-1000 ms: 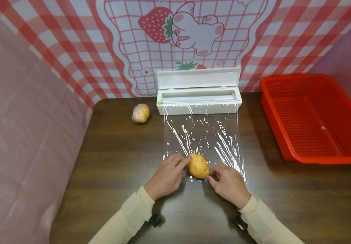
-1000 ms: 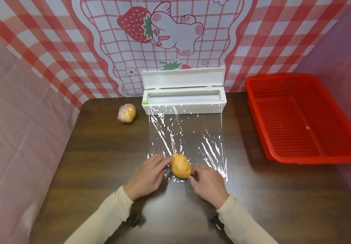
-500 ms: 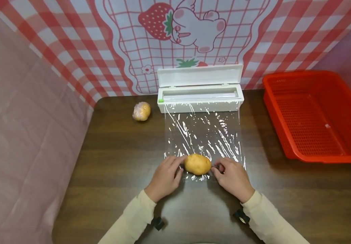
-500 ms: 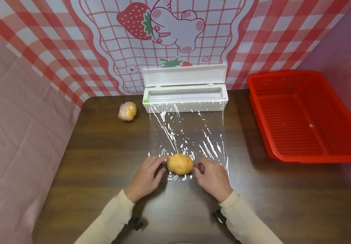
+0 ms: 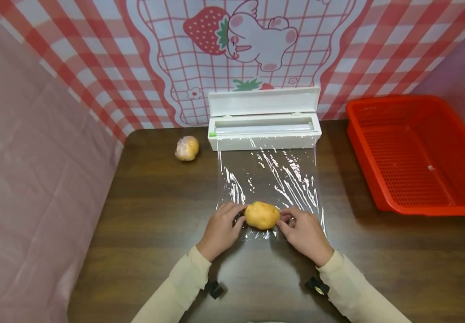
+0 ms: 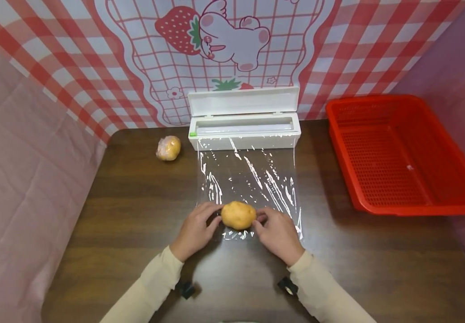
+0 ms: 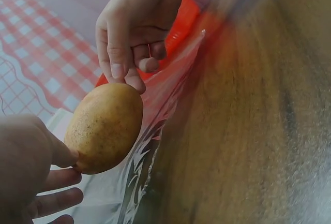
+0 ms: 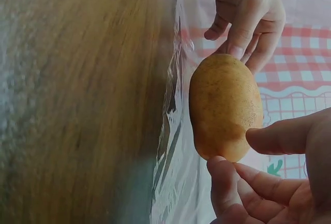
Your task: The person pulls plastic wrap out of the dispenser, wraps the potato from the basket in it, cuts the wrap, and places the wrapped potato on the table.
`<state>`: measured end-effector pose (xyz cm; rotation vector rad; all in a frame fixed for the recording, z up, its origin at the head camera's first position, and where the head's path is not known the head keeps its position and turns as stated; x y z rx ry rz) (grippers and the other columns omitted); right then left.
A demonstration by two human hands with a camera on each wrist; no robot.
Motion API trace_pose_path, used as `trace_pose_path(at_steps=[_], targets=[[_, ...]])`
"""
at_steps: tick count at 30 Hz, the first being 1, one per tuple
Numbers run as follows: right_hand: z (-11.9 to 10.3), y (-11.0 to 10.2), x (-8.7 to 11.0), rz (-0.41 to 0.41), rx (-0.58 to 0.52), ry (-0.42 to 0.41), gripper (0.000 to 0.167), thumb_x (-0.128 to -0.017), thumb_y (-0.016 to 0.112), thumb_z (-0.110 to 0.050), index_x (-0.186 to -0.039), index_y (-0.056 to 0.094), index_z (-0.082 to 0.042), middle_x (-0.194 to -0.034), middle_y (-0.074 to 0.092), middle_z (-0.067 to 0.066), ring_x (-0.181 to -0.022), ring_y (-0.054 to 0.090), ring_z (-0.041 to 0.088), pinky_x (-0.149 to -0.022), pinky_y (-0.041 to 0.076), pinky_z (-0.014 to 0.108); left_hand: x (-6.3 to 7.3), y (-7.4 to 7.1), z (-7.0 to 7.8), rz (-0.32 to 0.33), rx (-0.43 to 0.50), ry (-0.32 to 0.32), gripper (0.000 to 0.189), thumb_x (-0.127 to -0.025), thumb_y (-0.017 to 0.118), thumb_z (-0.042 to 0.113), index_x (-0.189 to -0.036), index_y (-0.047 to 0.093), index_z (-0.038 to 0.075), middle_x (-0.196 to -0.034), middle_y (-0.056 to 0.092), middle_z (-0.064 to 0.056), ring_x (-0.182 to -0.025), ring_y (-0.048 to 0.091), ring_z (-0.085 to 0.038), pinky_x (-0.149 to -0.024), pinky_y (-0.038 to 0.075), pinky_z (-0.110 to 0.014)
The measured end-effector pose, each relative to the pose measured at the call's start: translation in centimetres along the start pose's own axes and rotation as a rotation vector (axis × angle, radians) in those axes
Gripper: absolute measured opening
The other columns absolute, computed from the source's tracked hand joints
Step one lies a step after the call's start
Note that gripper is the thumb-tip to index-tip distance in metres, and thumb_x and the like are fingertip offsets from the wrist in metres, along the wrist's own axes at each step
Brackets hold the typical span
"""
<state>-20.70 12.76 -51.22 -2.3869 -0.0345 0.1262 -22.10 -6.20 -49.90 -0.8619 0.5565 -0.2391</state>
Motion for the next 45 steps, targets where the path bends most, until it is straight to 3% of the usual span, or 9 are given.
trace_pose_path(at_steps=[12,16,19,23,27,31,40,43,45], targets=[[1.3,-0.2,0.2,0.016,0.051,-0.007,0.016,-0.084,0.077,-0.012,-0.099,0.075,-0.007,-0.081,0.071,-0.003,-0.066,0.061,0.006,-0.063,0.049,0.032,0.5,0.6,-0.1,-0.018,-0.031,-0.018,0.034,-0.090,0.075,0.016,-0.122,0.070,0.005,-0.112,0.069,-0.007,-0.101,0.065,-0.023,-0.088,0.054,-0.039],[0.2,-0.4,1.0,-0.012,0.204,-0.196,0.012,-0.079,0.082,-0.012,-0.088,0.073,-0.014,-0.077,0.064,-0.009,-0.065,0.058,0.007,-0.058,0.048,0.032,1.4,-0.1,0.0,-0.004,-0.128,-0.012,0.019,-0.087,0.078,0.019,-0.102,0.073,0.010,-0.093,0.064,-0.001,-0.083,0.061,-0.018,-0.072,0.052,-0.032],[-1.3,0.5,2.3,-0.089,0.345,-0.434,0.017,-0.076,0.086,-0.015,-0.087,0.073,-0.016,-0.082,0.061,-0.008,-0.067,0.062,0.011,-0.056,0.051,0.033,2.4,0.1,0.7,-0.051,-0.229,0.079,0.012,-0.083,0.081,0.021,-0.088,0.072,0.014,-0.081,0.058,0.004,-0.073,0.054,-0.014,-0.064,0.048,-0.029],[-2.4,1.3,3.6,-0.127,0.450,-0.655,0.017,-0.077,0.086,-0.016,-0.087,0.072,-0.016,-0.085,0.060,-0.004,-0.066,0.064,0.016,-0.053,0.052,0.036,3.6,1.5,1.7,-0.163,-0.305,0.239,0.009,-0.088,0.077,0.025,-0.091,0.074,0.017,-0.086,0.062,0.005,-0.080,0.057,-0.014,-0.073,0.051,-0.028],[-3.0,1.6,3.6,-0.083,0.505,-0.757,0.019,-0.079,0.082,-0.013,-0.079,0.064,-0.013,-0.079,0.057,-0.001,-0.057,0.058,0.017,-0.045,0.046,0.035,4.0,2.2,1.9,-0.188,-0.345,0.303,0.008,-0.094,0.072,0.022,-0.092,0.073,0.015,-0.089,0.066,0.003,-0.082,0.058,-0.015,-0.072,0.050,-0.028],[-2.8,2.3,3.4,-0.087,0.540,-0.774,0.022,-0.080,0.077,-0.012,-0.078,0.056,-0.011,-0.078,0.056,0.002,-0.052,0.050,0.014,-0.039,0.040,0.031,4.1,2.5,2.0,-0.179,-0.383,0.345,0.009,-0.095,0.069,0.021,-0.090,0.068,0.013,-0.086,0.063,0.003,-0.077,0.056,-0.014,-0.064,0.048,-0.026],[-2.0,2.2,2.8,-0.092,0.535,-0.681,0.017,-0.082,0.070,-0.013,-0.076,0.053,-0.013,-0.075,0.050,-0.002,-0.050,0.044,0.013,-0.038,0.038,0.031,3.9,2.8,1.8,-0.199,-0.399,0.366,0.010,-0.097,0.064,0.020,-0.092,0.064,0.011,-0.089,0.054,0.000,-0.078,0.050,-0.016,-0.060,0.045,-0.026],[-2.3,2.0,2.9,-0.084,0.515,-0.693,0.018,-0.081,0.070,-0.013,-0.076,0.053,-0.014,-0.074,0.049,-0.004,-0.051,0.045,0.011,-0.039,0.039,0.030,3.7,2.3,1.8,-0.166,-0.385,0.352,0.009,-0.091,0.065,0.017,-0.096,0.064,0.011,-0.099,0.055,-0.005,-0.083,0.051,-0.019,-0.064,0.047,-0.028],[-2.4,2.0,2.9,-0.083,0.506,-0.707,0.018,-0.080,0.070,-0.012,-0.076,0.052,-0.015,-0.075,0.049,-0.005,-0.052,0.045,0.010,-0.041,0.040,0.029,3.3,1.9,2.2,-0.132,-0.373,0.349,0.023,-0.087,0.067,0.019,-0.108,0.065,0.010,-0.113,0.056,-0.010,-0.096,0.054,-0.024,-0.075,0.051,-0.034]])
Point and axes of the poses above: each hand's wrist, its own x-axis away from the middle knuckle, its own y-axis out of the palm, z = x × y, the point moved 10 cm from there along -x, towards the middle knuckle
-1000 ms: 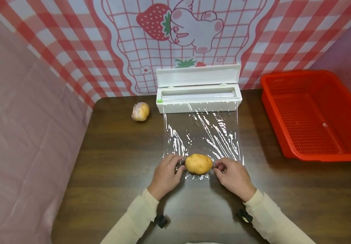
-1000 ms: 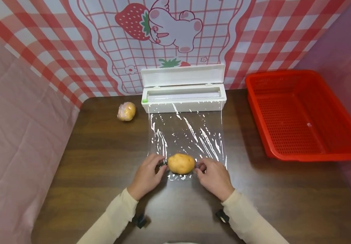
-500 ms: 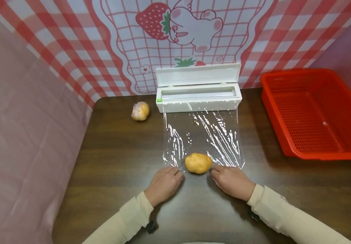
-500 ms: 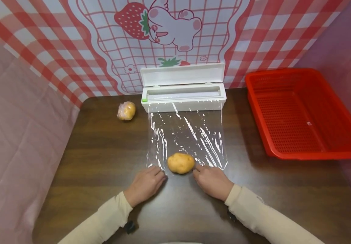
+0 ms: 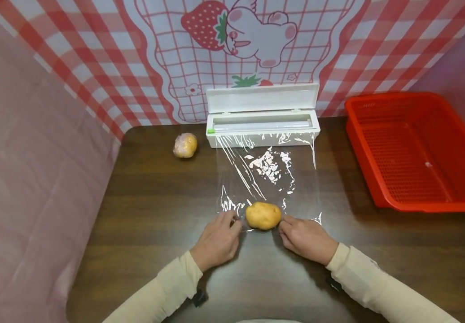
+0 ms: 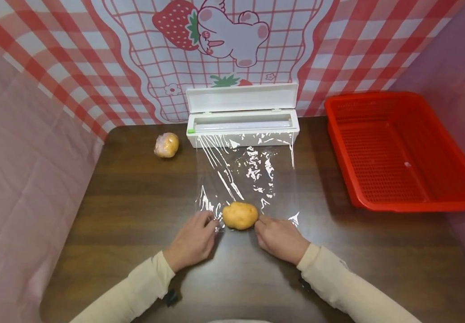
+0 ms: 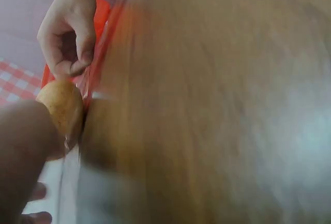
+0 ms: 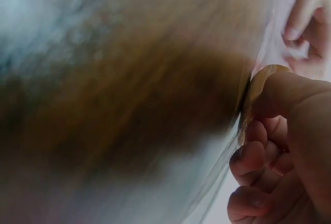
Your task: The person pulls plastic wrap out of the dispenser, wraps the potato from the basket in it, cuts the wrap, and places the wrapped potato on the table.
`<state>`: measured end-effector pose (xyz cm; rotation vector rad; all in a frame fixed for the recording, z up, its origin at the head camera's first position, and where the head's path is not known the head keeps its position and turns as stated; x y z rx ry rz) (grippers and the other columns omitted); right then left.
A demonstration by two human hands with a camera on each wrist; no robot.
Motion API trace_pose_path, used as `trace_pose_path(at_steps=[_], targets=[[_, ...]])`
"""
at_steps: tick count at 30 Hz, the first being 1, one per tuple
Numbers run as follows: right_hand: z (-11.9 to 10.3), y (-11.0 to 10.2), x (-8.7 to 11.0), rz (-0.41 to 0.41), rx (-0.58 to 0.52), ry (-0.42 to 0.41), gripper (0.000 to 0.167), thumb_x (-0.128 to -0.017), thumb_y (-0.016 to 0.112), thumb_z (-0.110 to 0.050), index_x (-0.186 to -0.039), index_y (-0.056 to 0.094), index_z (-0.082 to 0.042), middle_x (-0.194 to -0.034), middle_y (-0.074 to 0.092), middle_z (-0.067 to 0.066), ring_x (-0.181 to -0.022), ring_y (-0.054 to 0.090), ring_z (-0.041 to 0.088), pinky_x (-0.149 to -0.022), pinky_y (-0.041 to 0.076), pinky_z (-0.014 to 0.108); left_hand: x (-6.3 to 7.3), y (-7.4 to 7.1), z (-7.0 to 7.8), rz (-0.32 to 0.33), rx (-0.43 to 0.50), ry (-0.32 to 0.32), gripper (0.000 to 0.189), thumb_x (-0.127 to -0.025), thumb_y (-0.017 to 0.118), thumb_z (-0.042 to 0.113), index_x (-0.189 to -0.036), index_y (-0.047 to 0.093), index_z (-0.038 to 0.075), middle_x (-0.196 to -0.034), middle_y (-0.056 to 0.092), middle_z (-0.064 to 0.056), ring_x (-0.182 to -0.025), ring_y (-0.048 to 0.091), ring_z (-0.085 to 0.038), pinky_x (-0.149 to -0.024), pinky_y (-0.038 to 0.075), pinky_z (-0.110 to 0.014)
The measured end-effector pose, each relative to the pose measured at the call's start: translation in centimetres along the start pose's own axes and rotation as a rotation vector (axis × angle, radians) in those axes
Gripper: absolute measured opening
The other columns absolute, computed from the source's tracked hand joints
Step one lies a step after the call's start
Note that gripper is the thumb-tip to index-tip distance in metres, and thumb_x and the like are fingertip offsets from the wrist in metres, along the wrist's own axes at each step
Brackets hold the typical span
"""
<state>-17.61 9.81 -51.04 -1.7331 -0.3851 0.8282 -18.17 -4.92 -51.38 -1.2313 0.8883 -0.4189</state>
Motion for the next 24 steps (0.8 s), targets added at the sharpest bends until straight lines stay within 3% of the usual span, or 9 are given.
trace_pose_path(at_steps=[2,5,7,9,12,18,24], targets=[[0.0,-0.1,0.0,0.009,-0.015,-0.005,0.020,-0.079,0.071,-0.011,-0.075,0.052,-0.016,-0.075,0.048,-0.006,-0.053,0.044,0.009,-0.041,0.039,0.028,-0.8,-0.3,0.6,0.009,0.000,0.012,0.044,-0.086,0.068,0.027,-0.127,0.062,0.011,-0.135,0.051,-0.017,-0.116,0.052,-0.031,-0.090,0.050,-0.043],[0.0,-0.2,0.0,0.016,-0.027,-0.002,0.021,-0.077,0.072,-0.009,-0.075,0.052,-0.016,-0.074,0.049,-0.006,-0.052,0.044,0.008,-0.041,0.039,0.027,-2.8,0.2,1.7,-0.039,-0.014,0.053,0.076,-0.089,0.070,0.045,-0.153,0.043,0.016,-0.160,0.030,-0.019,-0.143,0.033,-0.037,-0.107,0.039,-0.055],[0.0,0.0,0.0,0.006,-0.042,-0.005,0.020,-0.078,0.073,-0.008,-0.076,0.053,-0.015,-0.075,0.050,-0.006,-0.053,0.043,0.008,-0.042,0.039,0.026,-3.9,1.4,2.3,-0.102,-0.032,0.077,0.088,-0.089,0.068,0.057,-0.159,0.032,0.019,-0.166,0.018,-0.015,-0.150,0.021,-0.037,-0.111,0.033,-0.058],[-0.2,0.2,0.0,-0.006,-0.051,-0.014,0.018,-0.080,0.072,-0.009,-0.078,0.055,-0.014,-0.078,0.053,-0.005,-0.054,0.044,0.008,-0.042,0.039,0.026,-4.4,2.6,2.4,-0.153,-0.041,0.079,0.093,-0.088,0.067,0.062,-0.161,0.028,0.020,-0.167,0.015,-0.013,-0.152,0.017,-0.036,-0.113,0.030,-0.060],[-0.5,0.3,-0.1,0.010,-0.055,-0.047,0.014,-0.082,0.069,-0.011,-0.079,0.055,-0.014,-0.079,0.053,-0.004,-0.054,0.044,0.008,-0.041,0.039,0.025,-4.6,3.7,2.1,-0.173,-0.038,0.072,0.090,-0.089,0.066,0.063,-0.160,0.030,0.020,-0.166,0.020,-0.012,-0.150,0.022,-0.036,-0.112,0.033,-0.057],[0.0,-1.0,-0.2,0.100,-0.066,-0.095,0.009,-0.081,0.064,-0.011,-0.081,0.055,-0.013,-0.076,0.050,-0.005,-0.055,0.045,0.007,-0.041,0.040,0.023,-5.3,3.7,1.5,-0.144,-0.038,0.052,0.081,-0.093,0.065,0.055,-0.159,0.033,0.020,-0.163,0.029,-0.012,-0.145,0.035,-0.033,-0.108,0.040,-0.049],[0.3,-1.5,-0.6,0.101,-0.082,-0.118,0.006,-0.083,0.065,-0.010,-0.083,0.058,-0.010,-0.077,0.054,-0.003,-0.057,0.048,0.007,-0.046,0.043,0.022,-5.7,3.7,1.9,-0.155,-0.031,0.064,0.070,-0.098,0.062,0.046,-0.157,0.036,0.018,-0.159,0.035,-0.013,-0.142,0.039,-0.034,-0.107,0.043,-0.045]])
Point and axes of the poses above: each hand's wrist, its own x-axis away from the middle knuckle, its own y-axis out of the palm, z = x × y, the point moved 10 cm from there along -x, towards the middle knuckle
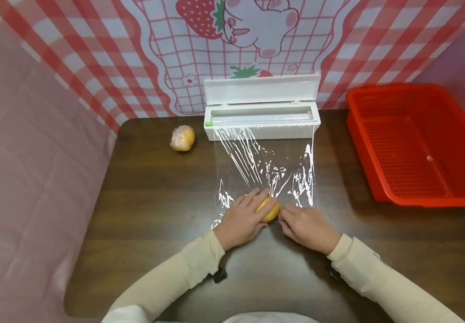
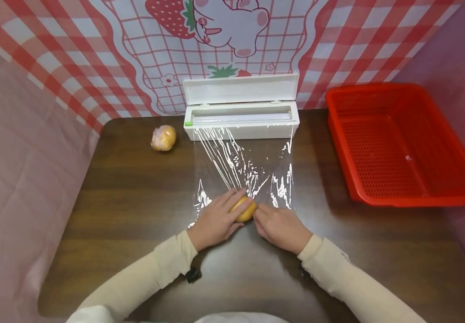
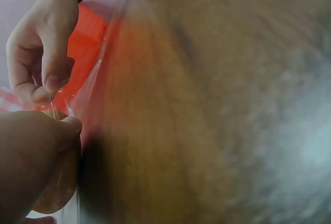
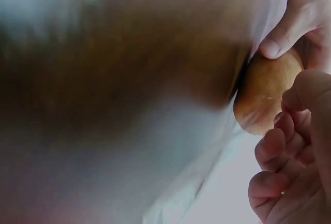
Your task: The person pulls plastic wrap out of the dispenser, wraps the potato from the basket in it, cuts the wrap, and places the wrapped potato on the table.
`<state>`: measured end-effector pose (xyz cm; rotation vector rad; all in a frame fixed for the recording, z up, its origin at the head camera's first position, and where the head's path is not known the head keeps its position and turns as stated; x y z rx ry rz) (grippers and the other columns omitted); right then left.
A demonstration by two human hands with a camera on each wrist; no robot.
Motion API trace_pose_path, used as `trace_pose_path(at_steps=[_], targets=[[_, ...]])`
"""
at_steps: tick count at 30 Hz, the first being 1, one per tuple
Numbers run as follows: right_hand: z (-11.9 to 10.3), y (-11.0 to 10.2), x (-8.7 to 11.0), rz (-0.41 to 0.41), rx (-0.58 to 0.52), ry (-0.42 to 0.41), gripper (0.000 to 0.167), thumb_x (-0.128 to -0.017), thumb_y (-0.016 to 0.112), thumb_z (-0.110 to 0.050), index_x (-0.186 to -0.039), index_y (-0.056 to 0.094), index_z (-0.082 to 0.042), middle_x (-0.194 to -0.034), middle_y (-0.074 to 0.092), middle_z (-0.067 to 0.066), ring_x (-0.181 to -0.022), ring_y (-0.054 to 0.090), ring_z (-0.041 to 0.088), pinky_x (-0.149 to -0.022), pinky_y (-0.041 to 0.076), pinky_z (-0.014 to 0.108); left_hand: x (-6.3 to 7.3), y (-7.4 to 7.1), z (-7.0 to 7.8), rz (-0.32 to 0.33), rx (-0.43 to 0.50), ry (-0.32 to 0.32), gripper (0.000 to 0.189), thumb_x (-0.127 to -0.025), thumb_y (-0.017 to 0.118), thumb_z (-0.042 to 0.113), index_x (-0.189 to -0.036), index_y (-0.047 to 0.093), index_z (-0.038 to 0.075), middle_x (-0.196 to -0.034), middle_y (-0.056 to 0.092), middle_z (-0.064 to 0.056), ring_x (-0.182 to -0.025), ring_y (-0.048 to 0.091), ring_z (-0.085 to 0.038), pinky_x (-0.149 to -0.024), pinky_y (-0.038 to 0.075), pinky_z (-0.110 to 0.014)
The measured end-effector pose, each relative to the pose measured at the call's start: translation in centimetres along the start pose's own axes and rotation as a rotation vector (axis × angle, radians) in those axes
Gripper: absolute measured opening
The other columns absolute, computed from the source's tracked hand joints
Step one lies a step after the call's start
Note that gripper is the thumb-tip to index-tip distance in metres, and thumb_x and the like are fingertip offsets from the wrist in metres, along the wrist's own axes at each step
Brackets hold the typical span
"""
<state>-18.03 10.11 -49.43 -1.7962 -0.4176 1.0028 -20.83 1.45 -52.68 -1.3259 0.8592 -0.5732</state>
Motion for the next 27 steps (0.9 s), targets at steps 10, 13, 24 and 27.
trace_pose_path(at_steps=[10,13,24,27], targets=[[1.0,-0.2,-1.4,-0.094,-0.032,0.086,0.049,-0.078,0.086,-0.031,-0.112,0.062,-0.004,-0.112,0.060,0.010,-0.098,0.059,0.026,-0.085,0.052,0.043,-0.8,-0.8,-0.4,-0.009,0.103,-0.008,0.076,-0.094,0.072,0.038,-0.156,0.038,0.010,-0.146,0.044,-0.018,-0.124,0.053,-0.028,-0.101,0.049,-0.038],[1.4,0.6,-1.5,-0.117,-0.033,0.132,0.061,-0.076,0.089,-0.034,-0.120,0.060,-0.003,-0.123,0.058,0.016,-0.107,0.059,0.031,-0.090,0.052,0.047,-0.9,-0.8,-0.6,-0.033,0.161,-0.032,0.077,-0.094,0.071,0.036,-0.157,0.035,0.010,-0.141,0.042,-0.019,-0.110,0.057,-0.024,-0.092,0.053,-0.034],[2.2,0.3,-2.8,-0.046,-0.079,0.146,0.045,-0.082,0.084,-0.023,-0.115,0.058,-0.007,-0.103,0.070,0.010,-0.081,0.067,0.023,-0.071,0.055,0.041,-1.4,-1.3,-2.0,-0.095,0.296,-0.048,0.084,-0.095,0.068,0.042,-0.155,0.031,-0.003,-0.138,0.048,-0.015,-0.111,0.058,-0.022,-0.097,0.049,-0.032],[2.6,0.0,-3.3,-0.060,-0.089,0.149,0.041,-0.082,0.084,-0.021,-0.110,0.058,-0.007,-0.088,0.069,0.005,-0.070,0.064,0.018,-0.062,0.052,0.037,-1.4,-1.4,-3.0,-0.076,0.334,-0.068,0.082,-0.093,0.069,0.044,-0.153,0.038,-0.002,-0.140,0.053,-0.013,-0.122,0.057,-0.023,-0.103,0.046,-0.033]])
Point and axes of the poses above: each hand's wrist, its own x-axis away from the middle knuckle, its own y-axis out of the palm, z = x × y, the point moved 10 cm from there along -x, towards the middle knuckle
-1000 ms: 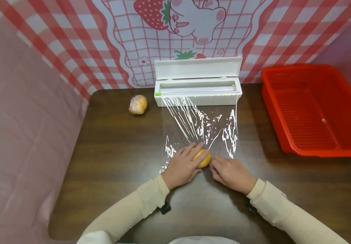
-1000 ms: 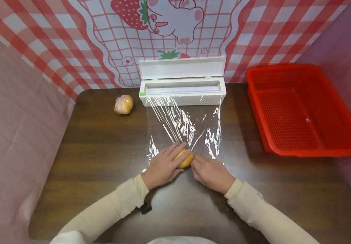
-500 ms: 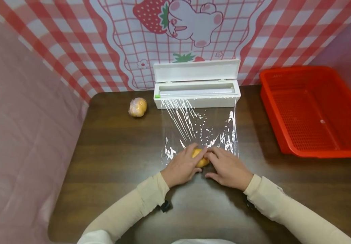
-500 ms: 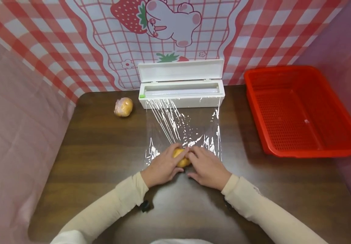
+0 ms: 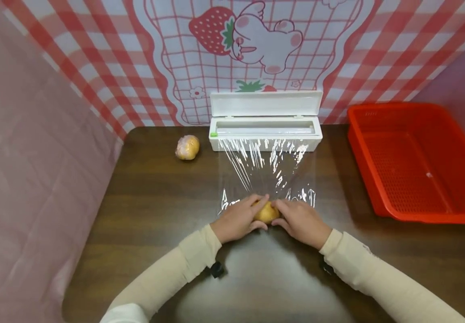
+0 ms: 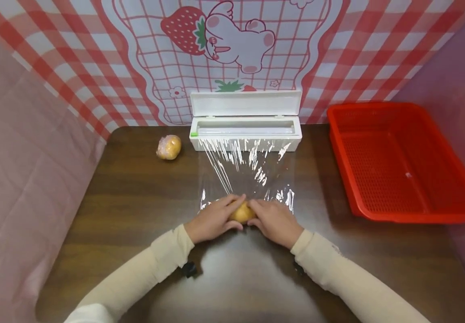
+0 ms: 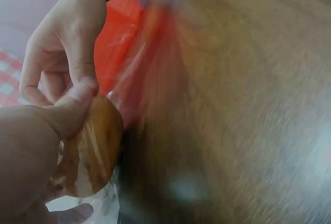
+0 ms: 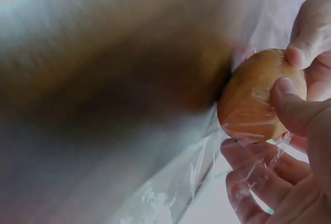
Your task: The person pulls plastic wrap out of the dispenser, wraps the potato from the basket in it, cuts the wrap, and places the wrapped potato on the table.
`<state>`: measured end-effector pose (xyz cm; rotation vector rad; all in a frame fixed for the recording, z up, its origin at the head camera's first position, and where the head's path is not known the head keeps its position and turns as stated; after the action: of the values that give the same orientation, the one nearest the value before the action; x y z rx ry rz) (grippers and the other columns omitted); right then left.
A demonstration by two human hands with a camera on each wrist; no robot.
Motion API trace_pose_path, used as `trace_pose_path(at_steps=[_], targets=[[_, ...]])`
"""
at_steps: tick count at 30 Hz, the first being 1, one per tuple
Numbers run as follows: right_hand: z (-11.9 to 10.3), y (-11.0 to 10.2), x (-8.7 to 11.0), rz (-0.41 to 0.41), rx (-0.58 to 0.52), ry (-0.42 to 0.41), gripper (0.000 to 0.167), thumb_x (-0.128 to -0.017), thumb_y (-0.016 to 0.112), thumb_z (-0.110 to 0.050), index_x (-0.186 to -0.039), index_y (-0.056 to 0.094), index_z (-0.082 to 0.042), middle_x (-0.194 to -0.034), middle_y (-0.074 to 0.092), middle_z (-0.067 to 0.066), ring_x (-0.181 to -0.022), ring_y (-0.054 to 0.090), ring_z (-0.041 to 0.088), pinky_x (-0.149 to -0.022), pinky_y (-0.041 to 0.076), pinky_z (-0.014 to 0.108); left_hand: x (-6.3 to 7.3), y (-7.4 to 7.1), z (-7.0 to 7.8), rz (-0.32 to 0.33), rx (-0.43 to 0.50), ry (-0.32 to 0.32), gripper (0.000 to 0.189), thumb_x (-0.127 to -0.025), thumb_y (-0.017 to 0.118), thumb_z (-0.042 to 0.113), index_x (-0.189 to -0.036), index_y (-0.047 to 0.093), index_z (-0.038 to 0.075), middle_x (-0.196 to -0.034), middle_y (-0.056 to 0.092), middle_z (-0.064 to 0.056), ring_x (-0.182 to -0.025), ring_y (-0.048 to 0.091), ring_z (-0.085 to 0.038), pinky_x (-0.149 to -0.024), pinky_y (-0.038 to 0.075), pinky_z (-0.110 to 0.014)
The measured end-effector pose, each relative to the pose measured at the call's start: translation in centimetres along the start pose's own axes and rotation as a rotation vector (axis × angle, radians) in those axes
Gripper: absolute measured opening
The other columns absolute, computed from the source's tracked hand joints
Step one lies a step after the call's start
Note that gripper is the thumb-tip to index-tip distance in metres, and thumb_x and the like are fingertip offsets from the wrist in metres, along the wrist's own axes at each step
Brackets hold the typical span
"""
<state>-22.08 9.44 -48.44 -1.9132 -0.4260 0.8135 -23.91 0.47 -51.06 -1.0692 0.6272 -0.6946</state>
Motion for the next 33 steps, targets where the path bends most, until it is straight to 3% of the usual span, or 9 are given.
trace_pose_path(at_steps=[4,10,14,19,24,27,33], targets=[[0.8,-0.1,-0.6,-0.048,-0.022,0.030,0.037,-0.082,0.083,-0.020,-0.106,0.059,-0.007,-0.080,0.068,0.003,-0.064,0.063,0.016,-0.056,0.050,0.034,-0.4,-0.4,-0.8,-0.017,0.049,-0.009,0.076,-0.094,0.068,0.045,-0.151,0.044,0.001,-0.145,0.054,-0.010,-0.130,0.053,-0.024,-0.107,0.043,-0.037],[3.1,0.4,-1.7,-0.147,-0.189,0.140,0.030,-0.084,0.082,-0.015,-0.107,0.063,-0.010,-0.089,0.073,0.004,-0.075,0.068,0.017,-0.066,0.055,0.038,-2.0,-0.5,-1.6,-0.124,0.035,-0.004,0.073,-0.097,0.061,0.049,-0.150,0.045,0.001,-0.142,0.059,-0.008,-0.118,0.060,-0.019,-0.098,0.045,-0.032],[4.3,1.1,-2.3,-0.195,-0.339,0.187,0.025,-0.086,0.079,-0.008,-0.106,0.064,-0.009,-0.097,0.075,0.005,-0.087,0.070,0.019,-0.077,0.056,0.042,-2.7,-0.3,-2.6,-0.207,0.015,-0.033,0.069,-0.101,0.050,0.054,-0.151,0.045,0.006,-0.129,0.062,-0.011,-0.103,0.058,-0.018,-0.082,0.047,-0.029],[5.1,1.7,-2.9,-0.253,-0.450,0.248,0.023,-0.090,0.074,-0.008,-0.110,0.064,-0.006,-0.103,0.075,0.010,-0.098,0.071,0.025,-0.086,0.055,0.046,-3.0,-0.3,-4.1,-0.258,-0.011,-0.092,0.062,-0.104,0.041,0.057,-0.152,0.047,0.019,-0.105,0.051,-0.006,-0.088,0.050,-0.016,-0.068,0.046,-0.030],[5.8,1.9,-3.0,-0.288,-0.497,0.323,0.024,-0.094,0.071,-0.009,-0.116,0.064,-0.003,-0.106,0.075,0.012,-0.100,0.071,0.025,-0.088,0.054,0.044,-3.5,-0.5,-4.7,-0.278,-0.011,-0.114,0.062,-0.105,0.036,0.058,-0.153,0.046,0.020,-0.117,0.056,-0.012,-0.096,0.058,-0.020,-0.078,0.052,-0.038],[6.1,1.8,-3.1,-0.287,-0.493,0.330,0.025,-0.095,0.070,-0.012,-0.117,0.065,-0.001,-0.104,0.075,0.011,-0.096,0.070,0.022,-0.085,0.054,0.042,-3.9,-0.7,-5.1,-0.259,0.019,-0.123,0.059,-0.106,0.037,0.056,-0.149,0.053,0.018,-0.126,0.059,-0.012,-0.105,0.060,-0.021,-0.087,0.053,-0.041],[6.9,1.8,-3.7,-0.295,-0.472,0.326,0.025,-0.098,0.066,-0.016,-0.118,0.065,-0.001,-0.096,0.073,0.005,-0.088,0.066,0.019,-0.082,0.052,0.041,-4.7,-1.5,-5.9,-0.236,0.099,-0.115,0.050,-0.107,0.042,0.050,-0.133,0.068,0.016,-0.121,0.068,-0.003,-0.109,0.062,-0.017,-0.094,0.049,-0.035]])
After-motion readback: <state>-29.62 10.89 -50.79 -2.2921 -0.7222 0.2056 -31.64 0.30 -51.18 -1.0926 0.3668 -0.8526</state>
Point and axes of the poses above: each hand's wrist, its own x-axis away from the middle knuckle, its own y-axis out of the palm, z = x × y, the point moved 10 cm from there along -x, towards the middle knuckle
